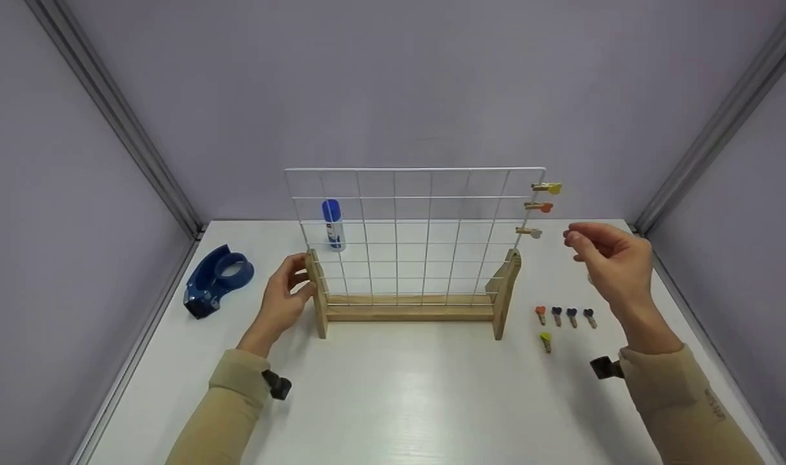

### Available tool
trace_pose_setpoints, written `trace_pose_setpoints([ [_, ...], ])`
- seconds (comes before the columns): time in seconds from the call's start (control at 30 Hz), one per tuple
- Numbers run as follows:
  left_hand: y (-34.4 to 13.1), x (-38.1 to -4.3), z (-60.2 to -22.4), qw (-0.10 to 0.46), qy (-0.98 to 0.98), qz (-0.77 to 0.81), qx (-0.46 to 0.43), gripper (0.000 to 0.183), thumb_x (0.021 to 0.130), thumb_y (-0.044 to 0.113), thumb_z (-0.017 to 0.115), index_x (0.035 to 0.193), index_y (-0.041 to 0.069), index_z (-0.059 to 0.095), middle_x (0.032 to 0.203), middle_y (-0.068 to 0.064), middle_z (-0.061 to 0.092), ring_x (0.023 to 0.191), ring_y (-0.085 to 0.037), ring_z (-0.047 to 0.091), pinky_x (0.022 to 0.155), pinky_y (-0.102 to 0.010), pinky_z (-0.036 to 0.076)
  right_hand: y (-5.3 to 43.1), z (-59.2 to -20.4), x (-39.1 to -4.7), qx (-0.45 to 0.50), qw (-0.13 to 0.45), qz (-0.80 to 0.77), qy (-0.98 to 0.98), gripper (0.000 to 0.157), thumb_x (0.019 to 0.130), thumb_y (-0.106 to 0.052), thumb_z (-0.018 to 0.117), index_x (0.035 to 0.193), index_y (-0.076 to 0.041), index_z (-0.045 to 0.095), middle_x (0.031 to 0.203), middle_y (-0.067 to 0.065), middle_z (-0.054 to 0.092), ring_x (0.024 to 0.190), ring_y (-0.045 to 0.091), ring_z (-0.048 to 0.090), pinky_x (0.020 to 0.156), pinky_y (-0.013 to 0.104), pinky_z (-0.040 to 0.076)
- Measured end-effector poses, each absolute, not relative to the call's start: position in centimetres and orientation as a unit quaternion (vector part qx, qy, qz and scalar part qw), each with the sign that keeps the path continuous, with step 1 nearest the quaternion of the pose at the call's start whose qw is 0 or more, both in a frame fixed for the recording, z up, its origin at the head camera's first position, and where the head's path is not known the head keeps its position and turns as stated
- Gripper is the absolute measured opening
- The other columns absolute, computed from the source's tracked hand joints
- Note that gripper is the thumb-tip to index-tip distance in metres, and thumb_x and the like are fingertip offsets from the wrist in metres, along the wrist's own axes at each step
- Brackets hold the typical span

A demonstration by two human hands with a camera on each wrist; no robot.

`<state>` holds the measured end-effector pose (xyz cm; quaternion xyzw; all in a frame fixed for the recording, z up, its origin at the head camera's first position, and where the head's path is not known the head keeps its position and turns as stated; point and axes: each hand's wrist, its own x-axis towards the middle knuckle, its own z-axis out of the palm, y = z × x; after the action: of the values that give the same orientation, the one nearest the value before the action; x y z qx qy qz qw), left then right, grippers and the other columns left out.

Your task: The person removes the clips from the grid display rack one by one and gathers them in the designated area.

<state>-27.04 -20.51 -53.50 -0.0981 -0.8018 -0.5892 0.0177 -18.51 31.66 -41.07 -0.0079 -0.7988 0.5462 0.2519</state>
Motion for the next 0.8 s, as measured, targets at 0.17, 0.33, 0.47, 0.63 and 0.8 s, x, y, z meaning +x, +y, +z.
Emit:
trace_pose_setpoints([
  [0.17,-20.7,-27.1,-53.6,0.013,-0.804,-0.586,-0.096,0.057,0.103,-0.013,0.062,0.156,0.004,0.054,0.156,-0.021,0.061,0.146,-0.039,0.062,0.121,-0.041,0.057,29.8,-38.8,-19.9,0.014,0.289,0.612,-0.736,0.020,0.105,-0.001,0.073,0.122,0.003,0.082,0.102,-0.011,0.086,0.091,0.005,0.080,0.080,0.015,0.064],
  [0.33,-20.6,-27.1,-53.6,0.015,-0.805,-0.586,-0.095,0.057,0.103,-0.014,0.061,0.157,0.003,0.053,0.157,-0.022,0.060,0.147,-0.041,0.062,0.125,-0.048,0.055,28.1,-37.4,-21.6,0.072,0.324,0.680,-0.654,0.019,0.098,0.010,0.078,0.117,0.011,0.080,0.102,0.001,0.087,0.087,0.010,0.081,0.080,0.018,0.066],
  [0.47,-20.3,-27.0,-53.6,0.012,-0.805,-0.586,-0.093,0.057,0.103,-0.013,0.061,0.157,0.003,0.053,0.156,-0.022,0.060,0.147,-0.040,0.062,0.126,-0.049,0.054,27.6,-37.4,-22.2,0.097,0.333,0.715,-0.607,0.018,0.094,0.015,0.079,0.112,0.017,0.077,0.099,0.007,0.086,0.082,0.014,0.082,0.079,0.020,0.067],
  [0.63,-20.3,-26.9,-53.5,0.010,-0.804,-0.588,-0.091,0.057,0.104,-0.012,0.062,0.157,0.004,0.053,0.157,-0.021,0.060,0.147,-0.038,0.062,0.122,-0.039,0.055,27.6,-37.8,-22.7,0.087,0.332,0.728,-0.593,0.016,0.095,0.016,0.077,0.111,0.016,0.078,0.099,0.008,0.086,0.080,0.015,0.080,0.078,0.023,0.068],
  [0.8,-20.4,-27.0,-53.4,0.013,-0.803,-0.590,-0.090,0.057,0.103,-0.013,0.063,0.156,0.004,0.054,0.156,-0.020,0.061,0.145,-0.037,0.063,0.122,-0.040,0.055,27.5,-37.8,-22.8,0.069,0.332,0.730,-0.594,0.014,0.095,0.016,0.077,0.109,0.014,0.079,0.097,0.006,0.085,0.081,0.014,0.079,0.080,0.022,0.067],
])
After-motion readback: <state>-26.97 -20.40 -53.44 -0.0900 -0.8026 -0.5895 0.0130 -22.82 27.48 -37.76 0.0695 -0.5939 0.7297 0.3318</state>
